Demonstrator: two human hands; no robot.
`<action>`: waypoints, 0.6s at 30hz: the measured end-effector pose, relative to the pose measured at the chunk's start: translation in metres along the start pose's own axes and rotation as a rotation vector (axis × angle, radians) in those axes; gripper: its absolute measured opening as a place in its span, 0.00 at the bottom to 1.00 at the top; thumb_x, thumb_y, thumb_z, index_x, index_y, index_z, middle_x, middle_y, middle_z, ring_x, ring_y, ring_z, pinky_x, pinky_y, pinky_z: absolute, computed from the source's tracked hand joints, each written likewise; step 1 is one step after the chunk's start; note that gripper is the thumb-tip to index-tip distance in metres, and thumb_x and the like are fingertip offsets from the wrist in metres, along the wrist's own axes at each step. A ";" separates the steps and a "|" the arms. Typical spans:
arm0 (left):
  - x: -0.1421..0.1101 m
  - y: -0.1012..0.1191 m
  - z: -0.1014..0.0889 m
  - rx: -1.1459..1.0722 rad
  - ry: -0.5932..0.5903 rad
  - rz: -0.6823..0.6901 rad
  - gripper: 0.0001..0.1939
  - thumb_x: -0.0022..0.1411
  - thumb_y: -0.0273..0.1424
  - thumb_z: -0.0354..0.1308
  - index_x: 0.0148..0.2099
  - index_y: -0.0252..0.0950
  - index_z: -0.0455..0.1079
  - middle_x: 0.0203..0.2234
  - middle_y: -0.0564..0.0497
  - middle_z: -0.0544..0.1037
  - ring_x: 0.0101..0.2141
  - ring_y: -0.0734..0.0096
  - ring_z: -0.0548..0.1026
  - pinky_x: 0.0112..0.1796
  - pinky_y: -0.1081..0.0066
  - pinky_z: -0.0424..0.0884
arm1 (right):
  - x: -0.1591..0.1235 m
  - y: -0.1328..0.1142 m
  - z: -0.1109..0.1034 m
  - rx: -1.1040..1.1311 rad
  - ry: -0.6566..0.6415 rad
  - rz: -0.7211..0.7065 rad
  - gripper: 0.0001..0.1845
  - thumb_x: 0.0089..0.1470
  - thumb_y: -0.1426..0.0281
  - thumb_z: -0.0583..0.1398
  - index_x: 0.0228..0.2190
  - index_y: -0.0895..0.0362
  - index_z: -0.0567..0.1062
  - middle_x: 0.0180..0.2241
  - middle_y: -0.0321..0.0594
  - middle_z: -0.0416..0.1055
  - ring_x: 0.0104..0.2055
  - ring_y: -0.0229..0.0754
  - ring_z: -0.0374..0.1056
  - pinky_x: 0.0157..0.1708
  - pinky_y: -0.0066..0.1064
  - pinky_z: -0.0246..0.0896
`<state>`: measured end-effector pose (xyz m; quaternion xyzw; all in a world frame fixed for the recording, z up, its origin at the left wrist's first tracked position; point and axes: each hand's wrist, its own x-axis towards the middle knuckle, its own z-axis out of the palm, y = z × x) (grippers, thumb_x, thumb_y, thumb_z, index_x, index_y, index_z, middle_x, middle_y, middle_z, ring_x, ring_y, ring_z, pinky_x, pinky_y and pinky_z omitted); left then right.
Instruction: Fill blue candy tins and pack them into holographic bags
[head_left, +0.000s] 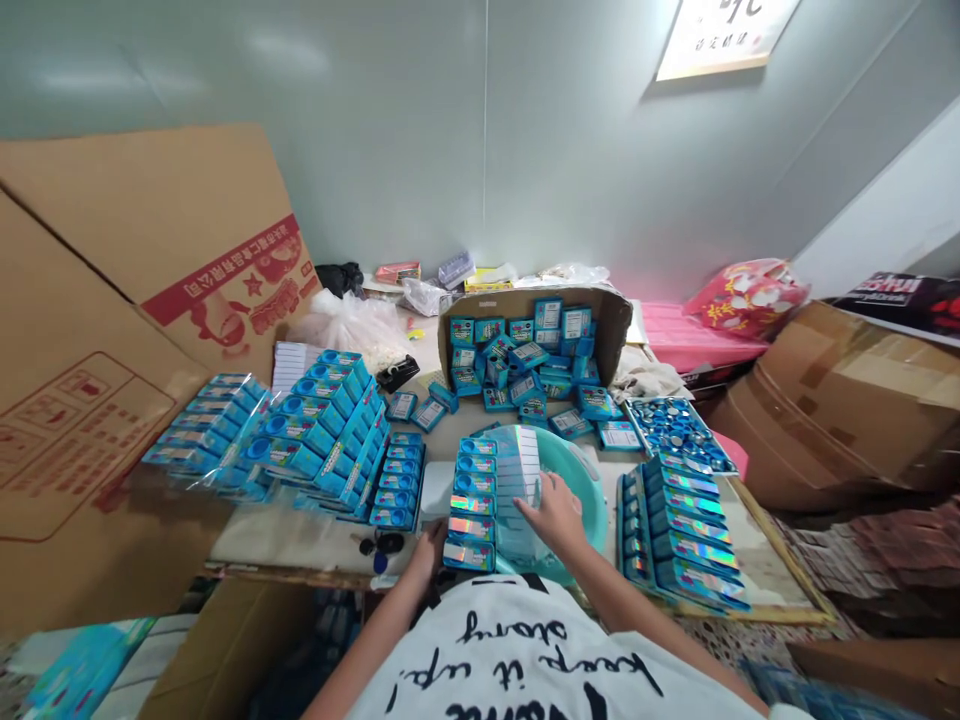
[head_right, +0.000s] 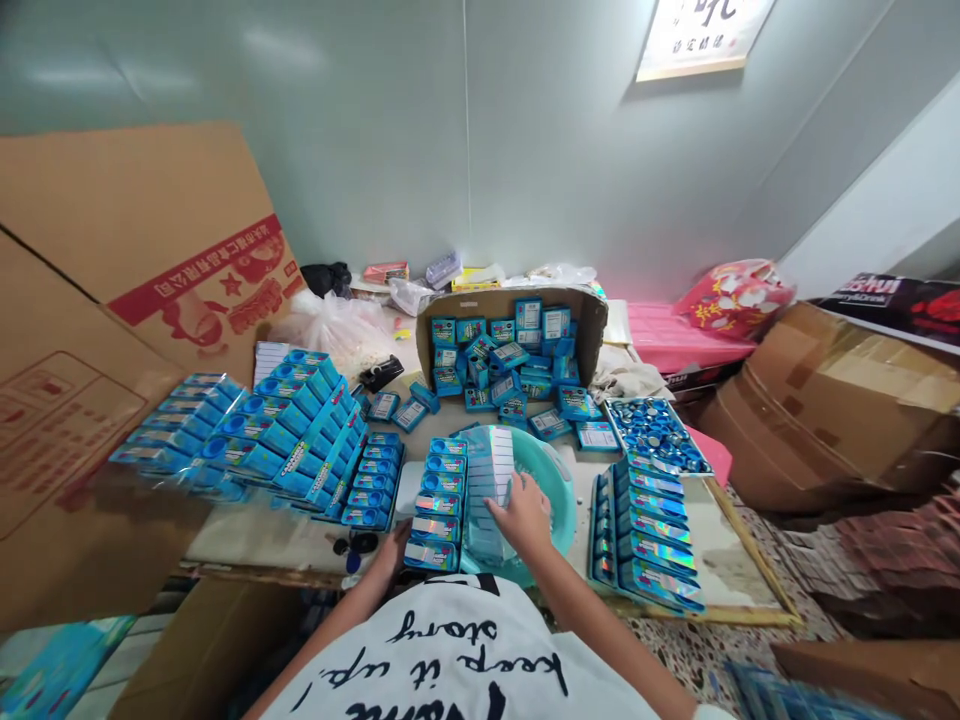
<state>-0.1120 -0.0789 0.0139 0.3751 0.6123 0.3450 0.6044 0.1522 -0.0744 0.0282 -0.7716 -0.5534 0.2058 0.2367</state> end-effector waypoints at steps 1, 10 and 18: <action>0.001 -0.001 0.000 0.013 0.000 0.013 0.28 0.44 0.55 0.65 0.35 0.34 0.77 0.35 0.39 0.83 0.45 0.44 0.78 0.48 0.54 0.72 | 0.001 0.001 0.002 -0.017 -0.025 -0.005 0.33 0.48 0.59 0.65 0.54 0.59 0.71 0.54 0.55 0.69 0.58 0.61 0.63 0.56 0.48 0.56; -0.001 0.035 -0.012 0.225 0.337 0.268 0.27 0.55 0.52 0.58 0.44 0.34 0.72 0.40 0.38 0.78 0.44 0.48 0.76 0.49 0.49 0.71 | 0.029 0.011 -0.060 0.064 0.045 -0.050 0.23 0.58 0.66 0.49 0.47 0.58 0.77 0.42 0.48 0.79 0.44 0.52 0.74 0.42 0.39 0.67; -0.051 0.177 0.022 0.768 0.176 1.008 0.23 0.65 0.39 0.58 0.61 0.42 0.67 0.60 0.42 0.66 0.62 0.54 0.61 0.63 0.51 0.56 | 0.012 -0.045 -0.146 0.014 -0.165 -0.384 0.20 0.58 0.68 0.54 0.48 0.54 0.79 0.42 0.46 0.80 0.41 0.50 0.76 0.40 0.37 0.69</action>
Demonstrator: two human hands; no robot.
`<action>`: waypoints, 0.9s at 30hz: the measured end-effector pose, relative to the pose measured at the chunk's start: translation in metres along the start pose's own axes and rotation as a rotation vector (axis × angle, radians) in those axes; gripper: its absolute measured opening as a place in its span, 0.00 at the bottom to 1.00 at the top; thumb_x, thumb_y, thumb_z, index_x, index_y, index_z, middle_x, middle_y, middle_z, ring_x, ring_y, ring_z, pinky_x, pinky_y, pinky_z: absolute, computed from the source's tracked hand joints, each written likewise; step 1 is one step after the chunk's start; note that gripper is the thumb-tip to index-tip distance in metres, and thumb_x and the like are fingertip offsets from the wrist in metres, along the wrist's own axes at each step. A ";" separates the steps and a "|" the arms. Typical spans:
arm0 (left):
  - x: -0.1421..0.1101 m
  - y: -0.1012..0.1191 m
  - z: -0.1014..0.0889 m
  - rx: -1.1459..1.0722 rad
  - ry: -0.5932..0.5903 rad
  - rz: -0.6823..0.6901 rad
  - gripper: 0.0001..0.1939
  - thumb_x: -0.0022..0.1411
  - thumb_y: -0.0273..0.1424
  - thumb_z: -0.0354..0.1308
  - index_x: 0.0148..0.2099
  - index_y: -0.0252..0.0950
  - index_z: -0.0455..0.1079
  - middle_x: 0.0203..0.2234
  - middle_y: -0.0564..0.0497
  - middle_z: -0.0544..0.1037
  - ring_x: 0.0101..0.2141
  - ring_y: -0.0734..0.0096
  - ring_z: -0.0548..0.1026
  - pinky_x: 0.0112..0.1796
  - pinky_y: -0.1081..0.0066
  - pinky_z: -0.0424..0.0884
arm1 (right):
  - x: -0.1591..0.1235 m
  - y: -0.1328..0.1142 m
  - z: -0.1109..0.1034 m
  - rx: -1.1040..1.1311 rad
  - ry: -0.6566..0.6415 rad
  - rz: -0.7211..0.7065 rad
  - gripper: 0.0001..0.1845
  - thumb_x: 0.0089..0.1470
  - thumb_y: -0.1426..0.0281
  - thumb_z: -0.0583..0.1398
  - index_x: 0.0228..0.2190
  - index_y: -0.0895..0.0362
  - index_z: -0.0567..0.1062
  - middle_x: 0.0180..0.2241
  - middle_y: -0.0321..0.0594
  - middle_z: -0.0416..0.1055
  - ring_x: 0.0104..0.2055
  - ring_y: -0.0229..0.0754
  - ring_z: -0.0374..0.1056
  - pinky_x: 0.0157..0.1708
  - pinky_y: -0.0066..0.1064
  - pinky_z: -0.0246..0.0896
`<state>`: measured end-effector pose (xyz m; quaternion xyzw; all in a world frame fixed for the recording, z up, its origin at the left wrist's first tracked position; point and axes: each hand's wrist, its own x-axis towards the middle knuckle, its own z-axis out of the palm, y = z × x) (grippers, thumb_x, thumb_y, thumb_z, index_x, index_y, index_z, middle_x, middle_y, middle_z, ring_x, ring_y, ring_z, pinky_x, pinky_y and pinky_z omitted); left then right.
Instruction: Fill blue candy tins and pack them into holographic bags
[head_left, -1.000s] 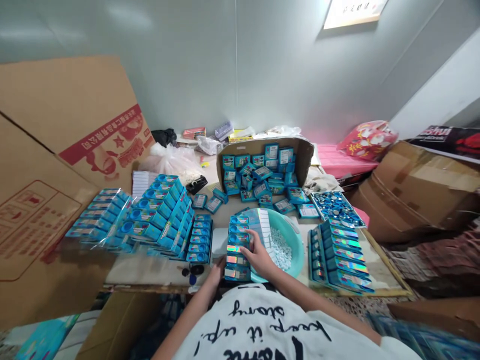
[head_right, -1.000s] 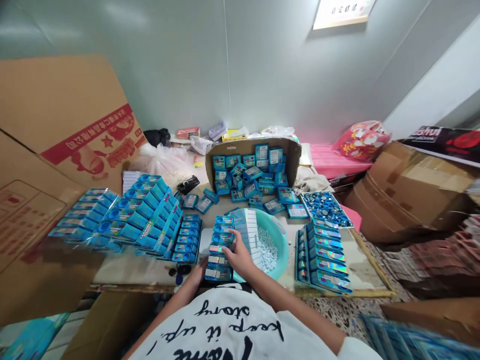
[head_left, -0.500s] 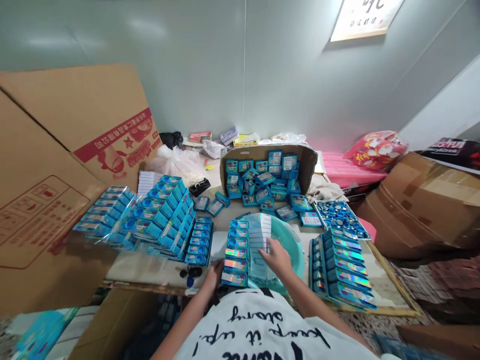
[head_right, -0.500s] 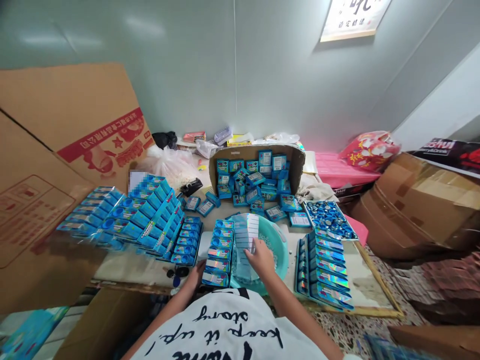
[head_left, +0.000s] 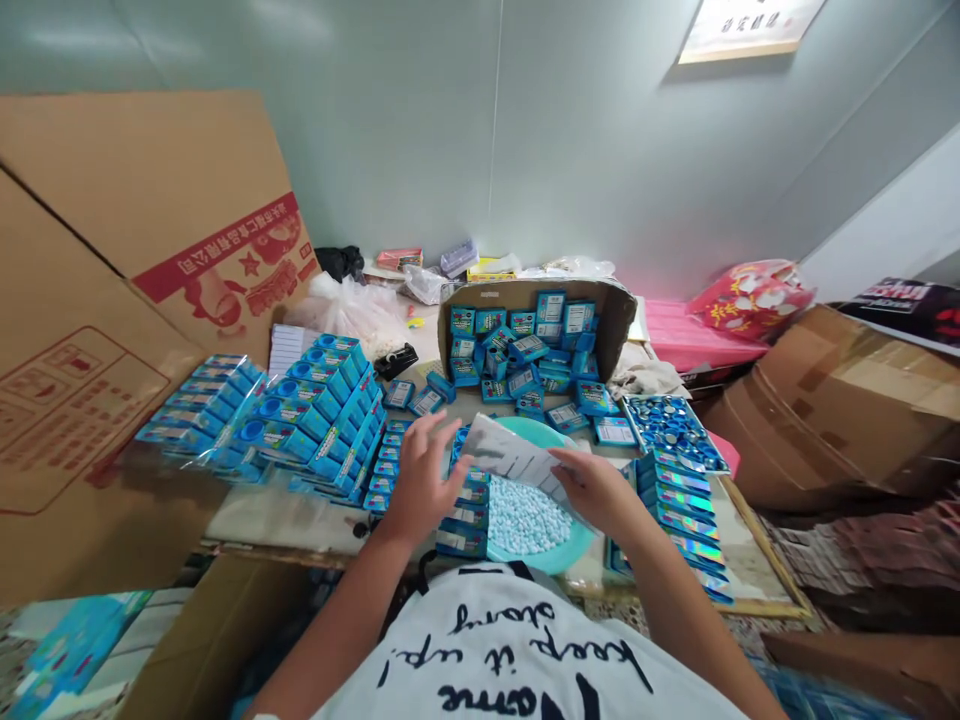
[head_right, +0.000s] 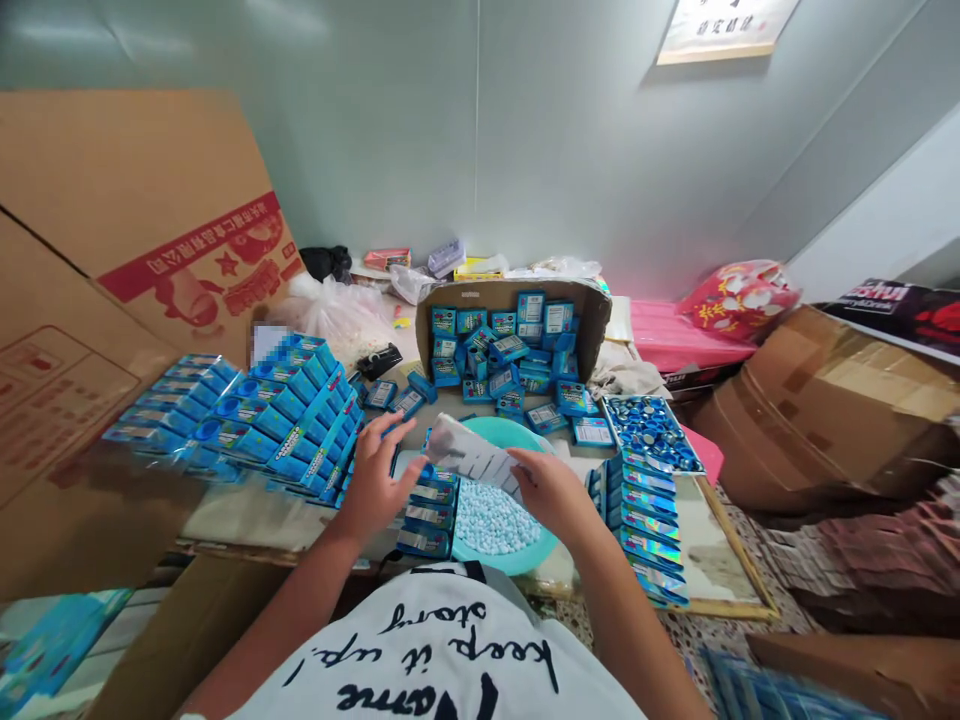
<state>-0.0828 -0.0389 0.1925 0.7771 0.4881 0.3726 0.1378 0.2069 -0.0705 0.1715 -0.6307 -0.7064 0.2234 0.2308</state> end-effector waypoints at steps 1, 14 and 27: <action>0.009 0.014 -0.008 0.078 -0.086 0.079 0.29 0.63 0.41 0.60 0.64 0.43 0.63 0.64 0.42 0.62 0.65 0.51 0.57 0.63 0.49 0.54 | -0.002 -0.011 -0.009 0.013 -0.034 -0.048 0.20 0.59 0.69 0.54 0.48 0.53 0.79 0.44 0.45 0.80 0.43 0.50 0.76 0.40 0.37 0.70; 0.019 0.026 -0.015 0.087 -0.329 0.277 0.10 0.70 0.32 0.52 0.47 0.41 0.74 0.39 0.52 0.81 0.42 0.68 0.76 0.61 0.53 0.55 | -0.010 -0.084 -0.011 -0.018 -0.051 -0.144 0.16 0.63 0.71 0.54 0.45 0.50 0.80 0.42 0.40 0.80 0.41 0.47 0.75 0.37 0.34 0.65; 0.008 0.023 -0.002 0.315 -0.103 0.456 0.25 0.66 0.23 0.53 0.63 0.45 0.66 0.63 0.47 0.68 0.64 0.53 0.60 0.62 0.47 0.56 | -0.003 -0.085 -0.020 0.114 0.039 -0.046 0.15 0.62 0.69 0.55 0.44 0.51 0.80 0.43 0.40 0.81 0.41 0.47 0.76 0.39 0.36 0.68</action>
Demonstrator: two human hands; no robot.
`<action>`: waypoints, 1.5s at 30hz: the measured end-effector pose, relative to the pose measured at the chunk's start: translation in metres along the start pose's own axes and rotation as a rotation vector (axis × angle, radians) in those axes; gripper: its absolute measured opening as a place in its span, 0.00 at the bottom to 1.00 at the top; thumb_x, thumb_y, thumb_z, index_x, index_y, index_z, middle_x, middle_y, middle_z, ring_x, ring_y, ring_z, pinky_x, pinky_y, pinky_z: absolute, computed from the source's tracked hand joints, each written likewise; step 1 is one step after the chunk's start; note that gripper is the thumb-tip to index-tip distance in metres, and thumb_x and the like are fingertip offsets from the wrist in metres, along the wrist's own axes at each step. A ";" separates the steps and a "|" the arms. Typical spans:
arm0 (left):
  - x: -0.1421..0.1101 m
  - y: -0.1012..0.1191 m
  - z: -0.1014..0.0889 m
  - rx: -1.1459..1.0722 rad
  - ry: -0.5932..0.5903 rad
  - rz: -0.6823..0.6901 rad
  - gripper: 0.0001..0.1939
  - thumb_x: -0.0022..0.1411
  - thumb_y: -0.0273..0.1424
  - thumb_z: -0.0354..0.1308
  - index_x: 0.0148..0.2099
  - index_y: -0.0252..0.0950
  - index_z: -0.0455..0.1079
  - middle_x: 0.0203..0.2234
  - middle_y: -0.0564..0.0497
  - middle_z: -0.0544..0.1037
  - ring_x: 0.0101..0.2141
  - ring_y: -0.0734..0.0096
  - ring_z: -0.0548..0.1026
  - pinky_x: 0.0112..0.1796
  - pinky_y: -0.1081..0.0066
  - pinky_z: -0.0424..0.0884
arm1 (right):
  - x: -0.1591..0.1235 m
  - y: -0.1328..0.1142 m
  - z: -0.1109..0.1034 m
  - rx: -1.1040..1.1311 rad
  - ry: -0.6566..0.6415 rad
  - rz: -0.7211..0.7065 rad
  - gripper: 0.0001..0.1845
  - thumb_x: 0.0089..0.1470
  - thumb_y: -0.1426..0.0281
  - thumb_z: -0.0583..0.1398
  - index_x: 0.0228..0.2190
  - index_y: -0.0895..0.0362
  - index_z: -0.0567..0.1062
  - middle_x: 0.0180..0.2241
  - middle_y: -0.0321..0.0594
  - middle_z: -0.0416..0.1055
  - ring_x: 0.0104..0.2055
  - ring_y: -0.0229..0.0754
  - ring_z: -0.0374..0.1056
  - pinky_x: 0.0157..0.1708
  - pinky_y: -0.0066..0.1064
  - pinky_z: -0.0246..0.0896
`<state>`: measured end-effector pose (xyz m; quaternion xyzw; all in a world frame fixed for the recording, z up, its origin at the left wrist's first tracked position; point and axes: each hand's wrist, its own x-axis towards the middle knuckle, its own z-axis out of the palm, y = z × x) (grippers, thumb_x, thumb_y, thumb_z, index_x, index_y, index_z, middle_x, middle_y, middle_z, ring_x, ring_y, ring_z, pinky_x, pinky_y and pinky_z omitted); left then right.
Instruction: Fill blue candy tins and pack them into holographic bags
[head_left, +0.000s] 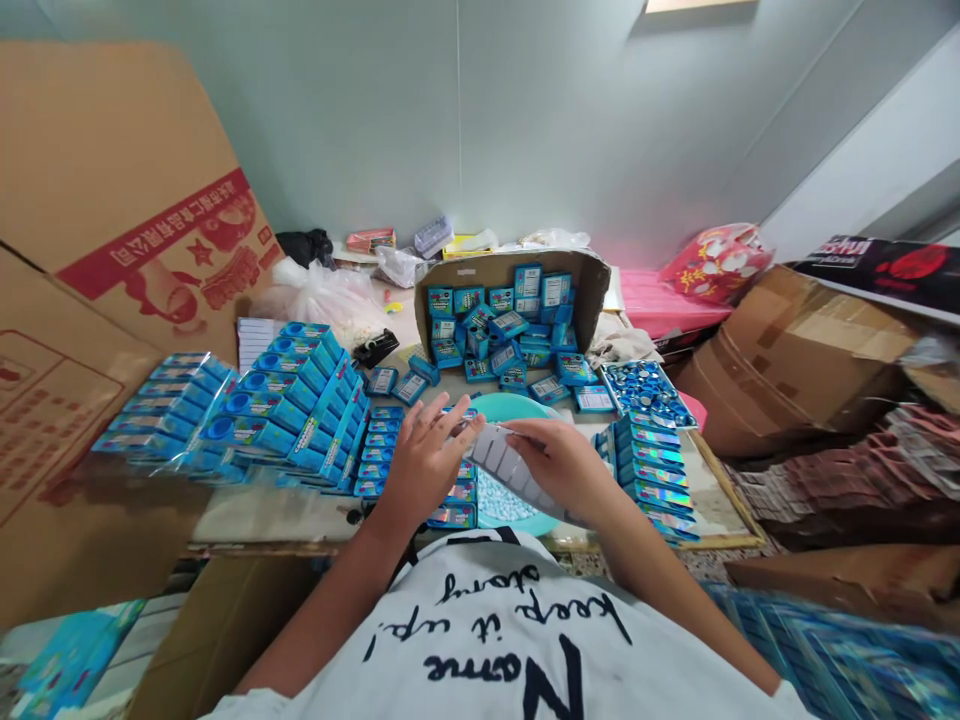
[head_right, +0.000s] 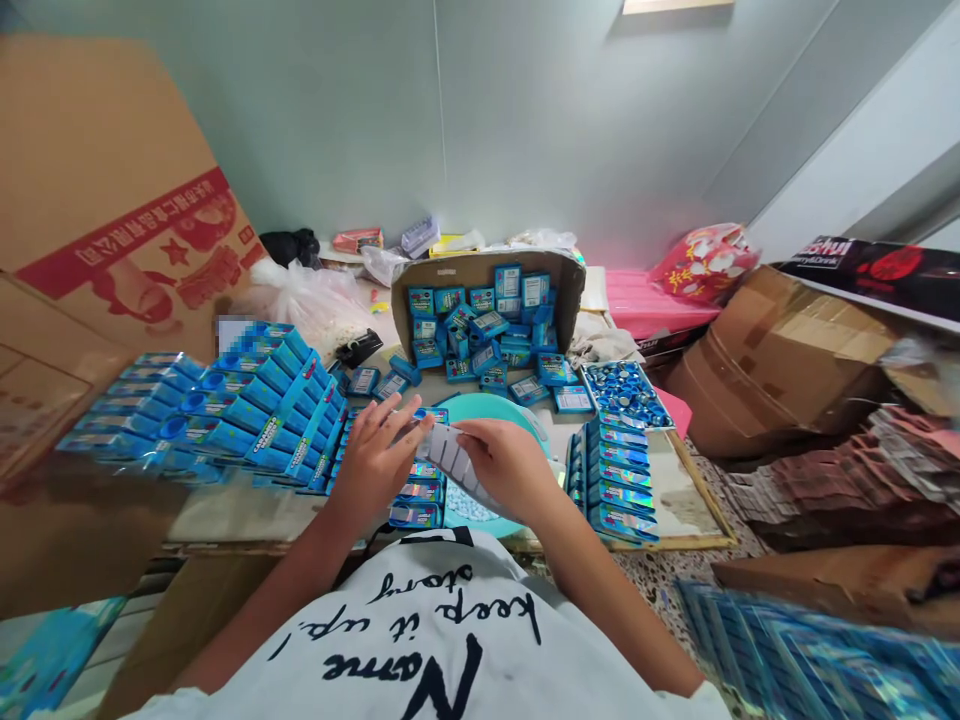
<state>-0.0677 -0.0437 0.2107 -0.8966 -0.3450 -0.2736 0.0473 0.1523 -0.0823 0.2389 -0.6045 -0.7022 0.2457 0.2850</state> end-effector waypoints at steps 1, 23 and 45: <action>-0.002 0.000 0.002 0.007 0.001 -0.009 0.25 0.66 0.24 0.54 0.63 0.45 0.66 0.65 0.46 0.65 0.66 0.50 0.57 0.62 0.45 0.55 | -0.001 0.000 0.000 0.013 -0.004 0.011 0.15 0.62 0.68 0.56 0.45 0.51 0.80 0.43 0.40 0.81 0.41 0.48 0.76 0.38 0.37 0.68; -0.028 -0.007 0.018 0.006 0.009 -0.015 0.25 0.66 0.35 0.57 0.64 0.43 0.65 0.66 0.43 0.62 0.67 0.43 0.52 0.62 0.42 0.53 | -0.004 0.001 -0.001 0.266 0.116 0.090 0.17 0.62 0.63 0.56 0.45 0.52 0.81 0.39 0.41 0.81 0.36 0.46 0.75 0.33 0.33 0.69; -0.038 -0.032 0.031 -1.365 0.351 -1.152 0.21 0.48 0.42 0.72 0.40 0.35 0.73 0.34 0.49 0.82 0.40 0.64 0.81 0.47 0.66 0.73 | -0.003 0.139 0.095 0.088 0.113 0.542 0.30 0.49 0.64 0.59 0.52 0.68 0.72 0.44 0.59 0.75 0.46 0.60 0.72 0.48 0.48 0.66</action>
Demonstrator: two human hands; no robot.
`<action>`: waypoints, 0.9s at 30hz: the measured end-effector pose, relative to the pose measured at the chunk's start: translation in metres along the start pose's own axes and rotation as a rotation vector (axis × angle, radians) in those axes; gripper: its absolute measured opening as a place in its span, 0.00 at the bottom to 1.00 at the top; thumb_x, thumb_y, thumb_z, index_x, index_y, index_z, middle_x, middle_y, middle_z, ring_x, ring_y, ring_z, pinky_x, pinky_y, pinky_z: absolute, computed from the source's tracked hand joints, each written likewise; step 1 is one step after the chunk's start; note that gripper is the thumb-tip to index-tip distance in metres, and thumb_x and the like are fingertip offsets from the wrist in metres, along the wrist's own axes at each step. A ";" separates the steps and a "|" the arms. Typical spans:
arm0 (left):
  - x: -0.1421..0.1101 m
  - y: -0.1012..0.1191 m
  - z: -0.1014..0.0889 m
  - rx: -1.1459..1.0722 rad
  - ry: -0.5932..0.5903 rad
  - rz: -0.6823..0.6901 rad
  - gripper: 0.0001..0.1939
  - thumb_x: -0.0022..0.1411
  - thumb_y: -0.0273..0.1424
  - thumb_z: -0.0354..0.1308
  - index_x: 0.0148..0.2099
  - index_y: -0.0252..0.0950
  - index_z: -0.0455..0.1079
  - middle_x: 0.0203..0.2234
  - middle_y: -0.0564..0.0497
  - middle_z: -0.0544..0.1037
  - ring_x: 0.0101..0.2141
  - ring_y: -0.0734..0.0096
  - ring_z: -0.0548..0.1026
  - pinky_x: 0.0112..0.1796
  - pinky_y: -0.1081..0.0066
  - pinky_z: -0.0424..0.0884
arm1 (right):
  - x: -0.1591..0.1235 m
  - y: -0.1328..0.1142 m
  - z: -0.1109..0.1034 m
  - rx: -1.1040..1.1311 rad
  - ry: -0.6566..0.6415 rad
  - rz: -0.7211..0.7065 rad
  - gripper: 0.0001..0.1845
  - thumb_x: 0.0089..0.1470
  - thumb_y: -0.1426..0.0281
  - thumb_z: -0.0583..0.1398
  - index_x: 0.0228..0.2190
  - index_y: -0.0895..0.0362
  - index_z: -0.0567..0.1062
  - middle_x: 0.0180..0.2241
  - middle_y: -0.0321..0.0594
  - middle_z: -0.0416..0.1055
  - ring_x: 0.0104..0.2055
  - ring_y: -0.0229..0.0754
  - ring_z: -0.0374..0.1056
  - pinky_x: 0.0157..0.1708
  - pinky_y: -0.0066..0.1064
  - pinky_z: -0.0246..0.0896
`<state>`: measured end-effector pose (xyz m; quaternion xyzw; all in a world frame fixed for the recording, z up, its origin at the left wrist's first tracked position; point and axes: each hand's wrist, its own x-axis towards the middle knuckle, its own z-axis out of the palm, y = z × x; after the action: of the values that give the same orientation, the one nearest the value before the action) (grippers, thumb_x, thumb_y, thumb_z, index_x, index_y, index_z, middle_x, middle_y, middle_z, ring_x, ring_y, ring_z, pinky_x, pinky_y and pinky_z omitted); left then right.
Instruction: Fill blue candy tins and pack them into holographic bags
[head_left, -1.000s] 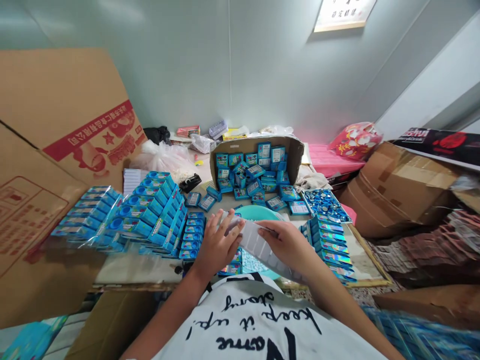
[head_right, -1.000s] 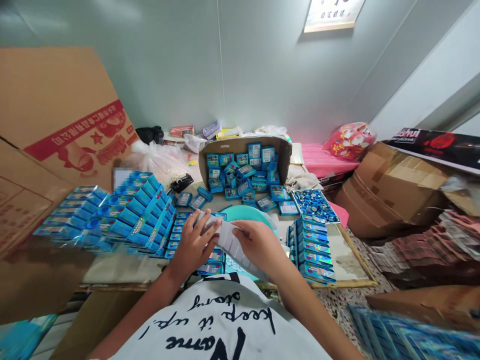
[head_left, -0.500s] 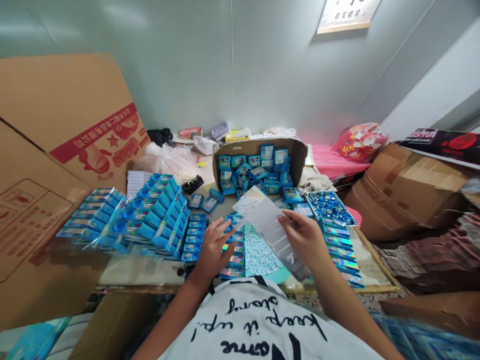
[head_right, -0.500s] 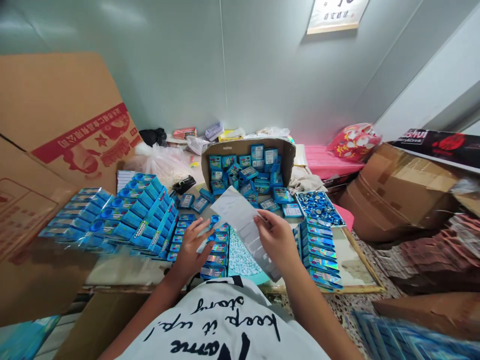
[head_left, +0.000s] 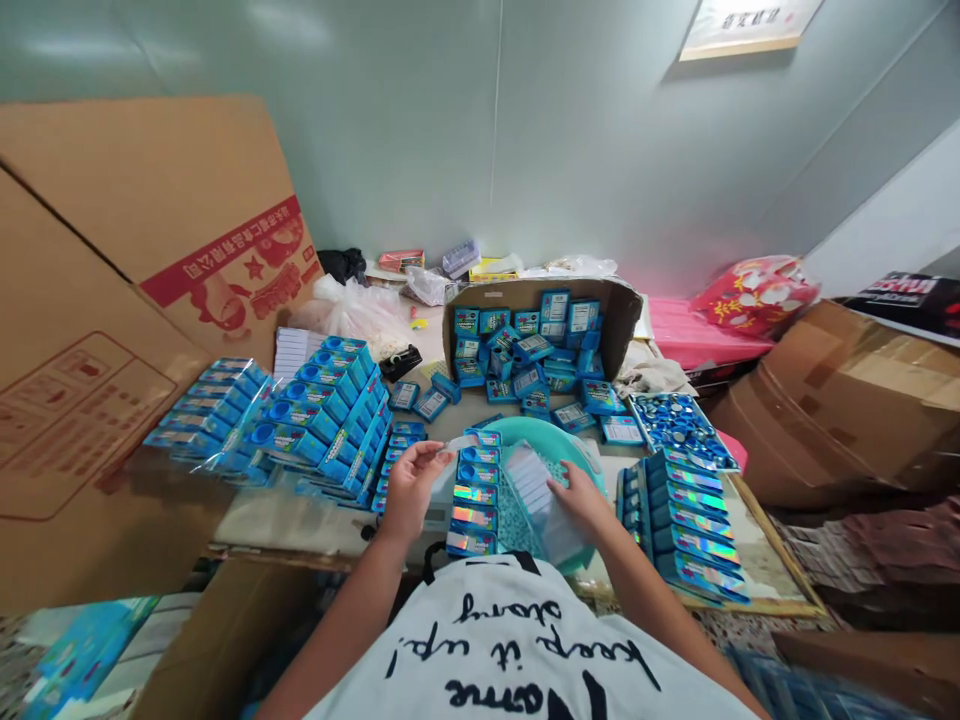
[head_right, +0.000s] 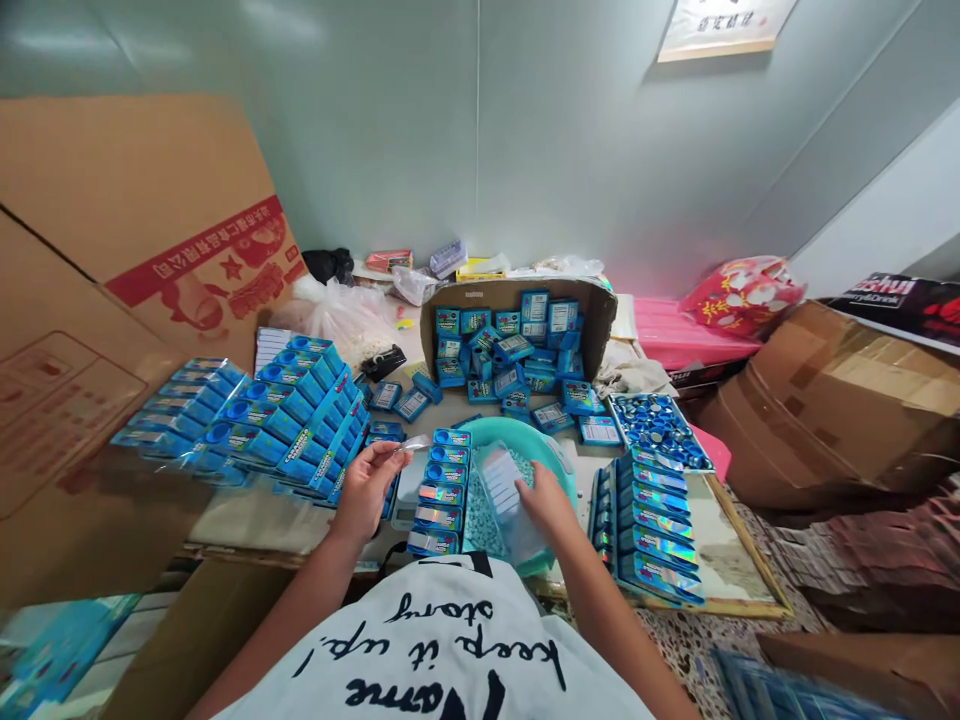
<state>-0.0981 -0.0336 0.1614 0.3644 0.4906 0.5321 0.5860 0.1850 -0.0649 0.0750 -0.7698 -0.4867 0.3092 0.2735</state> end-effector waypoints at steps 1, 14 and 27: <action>-0.001 0.000 0.001 -0.001 0.007 0.003 0.21 0.47 0.41 0.72 0.40 0.35 0.73 0.33 0.49 0.82 0.39 0.66 0.81 0.45 0.68 0.73 | -0.003 -0.003 0.002 -0.012 0.000 -0.019 0.30 0.50 0.64 0.59 0.53 0.67 0.72 0.49 0.60 0.73 0.50 0.60 0.70 0.51 0.49 0.63; -0.021 0.003 0.031 0.003 -0.111 -0.020 0.19 0.52 0.38 0.71 0.42 0.35 0.72 0.35 0.47 0.82 0.38 0.66 0.80 0.43 0.68 0.72 | -0.050 -0.131 -0.006 0.779 -0.382 -0.349 0.16 0.55 0.57 0.65 0.41 0.53 0.75 0.40 0.40 0.76 0.42 0.44 0.71 0.42 0.35 0.67; -0.021 0.022 0.010 0.582 -0.249 0.249 0.29 0.60 0.40 0.63 0.62 0.42 0.66 0.56 0.45 0.74 0.58 0.58 0.70 0.59 0.59 0.61 | -0.044 -0.135 -0.016 -0.133 -0.306 -0.683 0.09 0.62 0.71 0.57 0.28 0.56 0.72 0.34 0.41 0.71 0.36 0.43 0.67 0.34 0.31 0.56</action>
<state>-0.0930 -0.0498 0.1893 0.6357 0.4985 0.3887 0.4431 0.1039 -0.0569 0.1920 -0.5242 -0.7695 0.2794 0.2344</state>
